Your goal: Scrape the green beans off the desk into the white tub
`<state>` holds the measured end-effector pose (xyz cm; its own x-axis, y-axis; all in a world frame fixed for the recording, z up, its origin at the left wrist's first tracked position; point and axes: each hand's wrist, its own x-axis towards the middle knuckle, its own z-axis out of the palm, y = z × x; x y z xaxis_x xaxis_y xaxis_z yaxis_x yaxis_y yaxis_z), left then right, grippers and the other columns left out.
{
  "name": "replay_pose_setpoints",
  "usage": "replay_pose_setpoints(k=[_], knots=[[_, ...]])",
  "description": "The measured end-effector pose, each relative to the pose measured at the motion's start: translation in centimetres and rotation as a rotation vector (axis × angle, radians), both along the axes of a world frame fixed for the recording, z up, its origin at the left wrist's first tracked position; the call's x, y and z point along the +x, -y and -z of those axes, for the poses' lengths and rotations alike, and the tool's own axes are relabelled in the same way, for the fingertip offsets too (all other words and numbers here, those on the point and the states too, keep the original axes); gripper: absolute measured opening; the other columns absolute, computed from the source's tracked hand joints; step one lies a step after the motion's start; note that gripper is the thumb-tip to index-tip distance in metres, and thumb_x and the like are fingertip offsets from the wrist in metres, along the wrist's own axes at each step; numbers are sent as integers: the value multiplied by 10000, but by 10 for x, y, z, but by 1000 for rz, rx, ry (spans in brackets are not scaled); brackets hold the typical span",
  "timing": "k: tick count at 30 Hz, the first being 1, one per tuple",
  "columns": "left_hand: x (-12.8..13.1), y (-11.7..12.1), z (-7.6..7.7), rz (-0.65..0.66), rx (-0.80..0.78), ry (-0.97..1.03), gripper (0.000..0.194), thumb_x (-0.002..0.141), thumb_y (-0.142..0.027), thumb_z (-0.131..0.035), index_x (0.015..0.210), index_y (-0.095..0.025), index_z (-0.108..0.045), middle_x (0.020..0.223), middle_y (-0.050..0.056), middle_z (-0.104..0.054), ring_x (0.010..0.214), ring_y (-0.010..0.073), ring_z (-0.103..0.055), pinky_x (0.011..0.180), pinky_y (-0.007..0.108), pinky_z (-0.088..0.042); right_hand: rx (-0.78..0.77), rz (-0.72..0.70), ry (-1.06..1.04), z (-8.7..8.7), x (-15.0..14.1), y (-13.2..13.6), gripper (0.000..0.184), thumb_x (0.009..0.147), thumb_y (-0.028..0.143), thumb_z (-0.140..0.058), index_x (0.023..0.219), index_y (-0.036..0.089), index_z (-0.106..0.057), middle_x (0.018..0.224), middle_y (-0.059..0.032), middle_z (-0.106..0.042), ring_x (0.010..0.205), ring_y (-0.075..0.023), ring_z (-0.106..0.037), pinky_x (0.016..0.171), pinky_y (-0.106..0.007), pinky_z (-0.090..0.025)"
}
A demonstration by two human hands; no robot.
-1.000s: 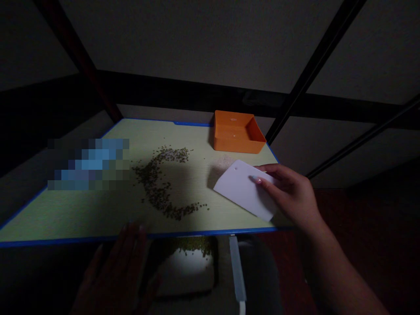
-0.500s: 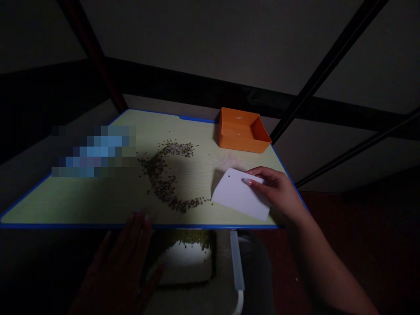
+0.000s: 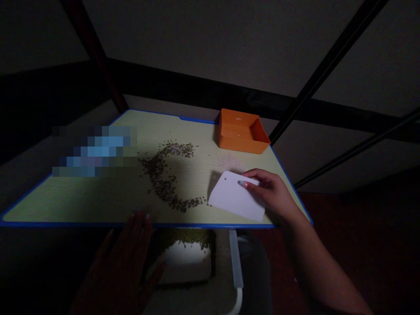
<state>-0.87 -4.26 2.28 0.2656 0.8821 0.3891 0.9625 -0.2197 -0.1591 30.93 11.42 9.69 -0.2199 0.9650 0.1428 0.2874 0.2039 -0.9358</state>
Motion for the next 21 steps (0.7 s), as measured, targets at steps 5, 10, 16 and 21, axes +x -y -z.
replay_pose_setpoints(k=[5,10,16,21], knots=[[0,1,-2,5,14,3,733,914,-521,-266,1489,-80,-159,1539,232,-326,1458,321,-252,1116,545,-272,-20,-7,3,2,-7,4,192,744,336,-727,873,195,-711,809,-24,-709,663,-135,-572,537,-255,-412],[0,3,-4,-4,-10,7,736,920,-536,-237,1493,-87,-131,1536,232,-333,1456,323,-256,1108,558,-294,-36,-56,-27,2,-17,5,166,748,309,-725,878,207,-711,816,-16,-716,661,-129,-574,531,-255,-408],[0,2,-3,-12,-20,-4,742,921,-552,-227,1492,-87,-137,1555,220,-300,1476,306,-206,1121,541,-284,-30,-143,0,1,-27,6,173,757,307,-720,882,187,-709,812,-17,-720,672,-126,-585,558,-252,-417],[2,0,-3,-6,-24,-24,748,920,-553,-231,1485,-68,-158,1552,229,-301,1471,319,-215,1110,544,-290,-48,-182,27,0,-34,11,170,759,311,-713,876,187,-717,793,-15,-720,649,-123,-577,541,-244,-401]])
